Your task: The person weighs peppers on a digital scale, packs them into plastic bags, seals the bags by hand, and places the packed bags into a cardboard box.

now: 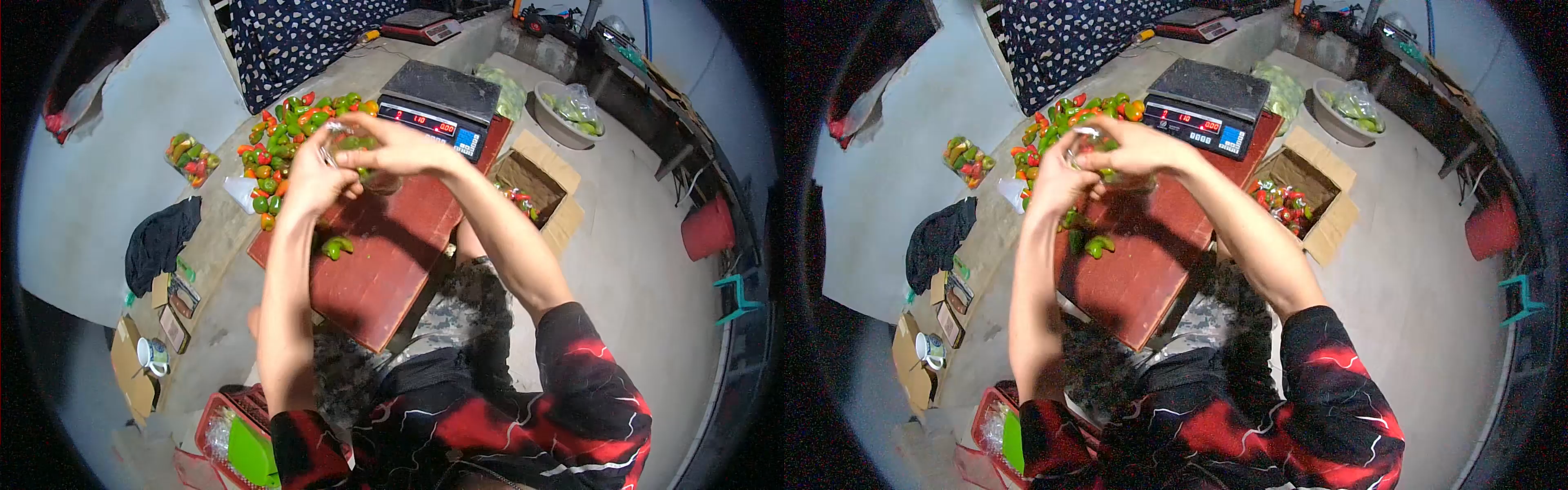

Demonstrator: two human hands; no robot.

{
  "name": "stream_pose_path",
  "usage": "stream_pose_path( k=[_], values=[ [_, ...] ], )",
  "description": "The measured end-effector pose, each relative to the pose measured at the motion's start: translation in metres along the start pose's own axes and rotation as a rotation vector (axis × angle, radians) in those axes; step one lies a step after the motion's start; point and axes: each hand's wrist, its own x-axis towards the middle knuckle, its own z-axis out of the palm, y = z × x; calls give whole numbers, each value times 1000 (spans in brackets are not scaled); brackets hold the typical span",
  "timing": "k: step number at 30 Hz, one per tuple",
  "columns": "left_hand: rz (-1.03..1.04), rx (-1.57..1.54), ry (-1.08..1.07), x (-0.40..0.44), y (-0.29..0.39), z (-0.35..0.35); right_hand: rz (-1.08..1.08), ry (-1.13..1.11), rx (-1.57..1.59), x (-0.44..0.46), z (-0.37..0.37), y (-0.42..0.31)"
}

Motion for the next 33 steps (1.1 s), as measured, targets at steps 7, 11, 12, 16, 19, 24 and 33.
stream_pose_path(
  k=[7, 11, 12, 16, 19, 24, 33],
  values=[
    [-27, 15, 37, 12, 20, -3, 152, -246, -98, 4, -30, -36],
    [-71, -138, -18, -1, 23, 7, 11, -251, -259, 19, -18, 0],
    [-44, -63, 12, 1, 20, 7, 157, -161, -381, 9, -17, -20],
    [-241, 153, 79, 6, 14, 1, 259, -194, -351, 13, -6, -13],
    [-231, 209, 74, 0, 18, 0, 115, -58, -304, 6, 0, 0],
    [-252, 96, 85, -10, -6, 3, 65, 54, -299, -14, 17, -14],
    [-169, 3, 86, -13, -1, 2, 122, 58, -307, -16, 19, -6]
  ],
)
